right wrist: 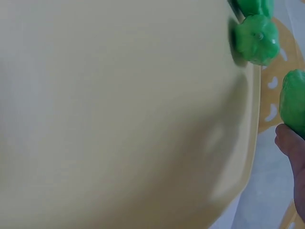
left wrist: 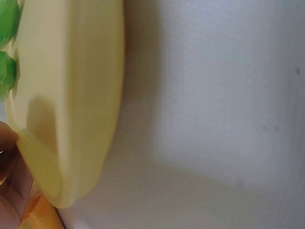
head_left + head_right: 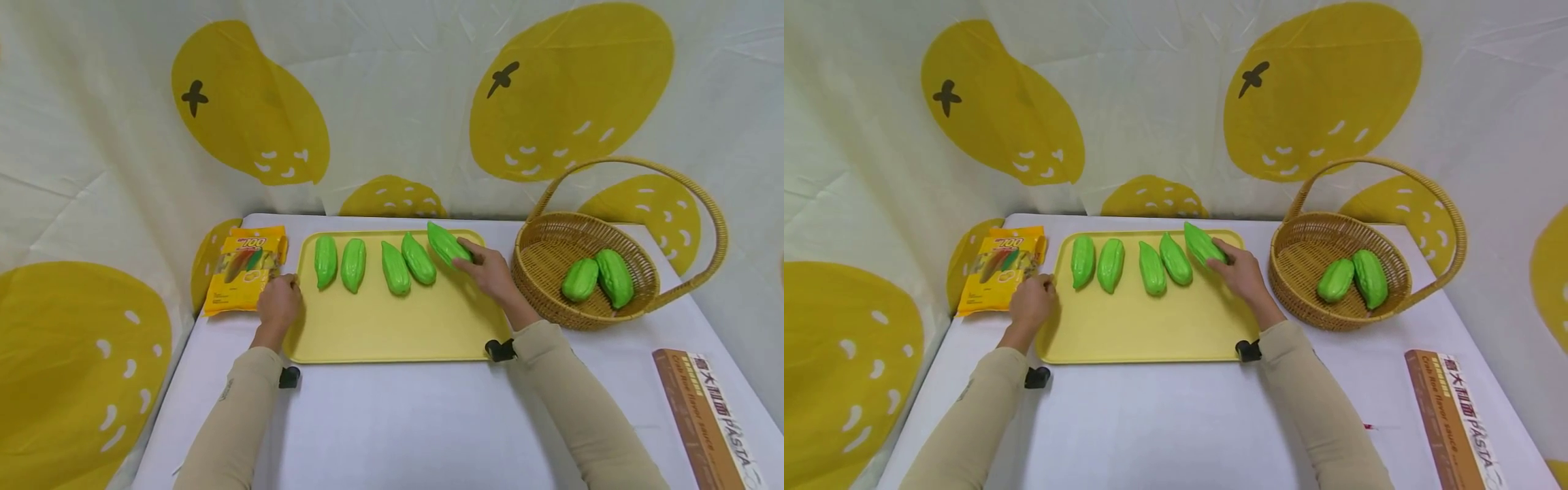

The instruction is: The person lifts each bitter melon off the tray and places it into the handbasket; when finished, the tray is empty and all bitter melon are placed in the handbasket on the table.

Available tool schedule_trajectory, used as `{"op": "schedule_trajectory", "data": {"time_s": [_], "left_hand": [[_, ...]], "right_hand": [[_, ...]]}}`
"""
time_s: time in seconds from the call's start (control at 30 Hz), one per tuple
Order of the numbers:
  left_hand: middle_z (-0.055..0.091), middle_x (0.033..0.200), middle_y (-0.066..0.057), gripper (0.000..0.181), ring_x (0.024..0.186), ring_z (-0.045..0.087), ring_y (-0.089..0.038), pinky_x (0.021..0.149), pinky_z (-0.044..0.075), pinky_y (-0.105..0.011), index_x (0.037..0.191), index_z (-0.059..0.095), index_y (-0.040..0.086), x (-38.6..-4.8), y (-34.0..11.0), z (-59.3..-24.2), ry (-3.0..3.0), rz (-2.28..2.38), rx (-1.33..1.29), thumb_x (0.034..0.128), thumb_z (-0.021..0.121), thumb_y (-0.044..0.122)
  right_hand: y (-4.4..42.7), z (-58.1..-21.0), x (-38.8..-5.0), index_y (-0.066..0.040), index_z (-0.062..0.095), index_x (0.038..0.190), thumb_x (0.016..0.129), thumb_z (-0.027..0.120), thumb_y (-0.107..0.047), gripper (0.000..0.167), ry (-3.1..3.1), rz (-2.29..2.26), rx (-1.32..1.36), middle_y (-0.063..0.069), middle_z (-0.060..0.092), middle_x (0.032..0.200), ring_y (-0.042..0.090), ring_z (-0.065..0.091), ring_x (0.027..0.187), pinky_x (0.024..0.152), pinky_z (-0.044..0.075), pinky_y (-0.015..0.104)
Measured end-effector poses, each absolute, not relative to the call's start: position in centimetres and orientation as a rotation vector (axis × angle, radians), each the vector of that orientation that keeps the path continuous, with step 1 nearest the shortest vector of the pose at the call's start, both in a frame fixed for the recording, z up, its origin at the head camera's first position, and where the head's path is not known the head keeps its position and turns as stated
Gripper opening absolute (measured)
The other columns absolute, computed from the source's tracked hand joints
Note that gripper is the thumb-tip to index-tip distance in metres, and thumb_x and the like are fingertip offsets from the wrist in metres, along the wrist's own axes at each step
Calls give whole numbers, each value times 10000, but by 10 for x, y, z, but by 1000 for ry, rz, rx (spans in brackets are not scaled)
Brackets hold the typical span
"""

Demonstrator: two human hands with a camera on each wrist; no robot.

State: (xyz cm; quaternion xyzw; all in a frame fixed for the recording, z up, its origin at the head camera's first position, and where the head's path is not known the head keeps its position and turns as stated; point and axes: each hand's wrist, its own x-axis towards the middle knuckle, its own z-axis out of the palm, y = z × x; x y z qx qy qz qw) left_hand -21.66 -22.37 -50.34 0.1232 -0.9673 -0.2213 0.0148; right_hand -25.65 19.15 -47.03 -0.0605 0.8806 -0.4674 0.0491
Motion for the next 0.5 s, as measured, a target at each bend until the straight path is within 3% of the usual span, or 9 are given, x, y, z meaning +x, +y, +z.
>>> {"op": "schedule_trajectory", "data": {"time_s": [0.17,0.37,0.5], "left_hand": [[687,1271,-245,362,1106,660,-478,907,531,-606,1326,659,44,-217,-225,-505,-3004,-694,389,1039,460,140],[689,1263,-246,361,1091,661,-486,891,531,-613,1315,666,42,-216,-225,-506,-2989,-705,389,1037,459,142],[699,1234,-250,348,1074,668,-485,874,534,-613,1288,681,42,-216,-224,-506,-2977,-706,383,1030,467,132]], "right_hand": [[189,-462,-252,-125,428,1552,1010,645,-285,605,2686,-1461,-182,270,482,1525,395,543,1357,1058,499,499],[190,-451,-243,-148,413,1561,1013,638,-289,609,2648,-1559,-199,265,449,1551,386,525,1385,1090,477,507],[194,-446,-235,-162,398,1569,1012,637,-312,624,2637,-1614,-201,212,438,1577,356,517,1397,1058,504,352]]}}
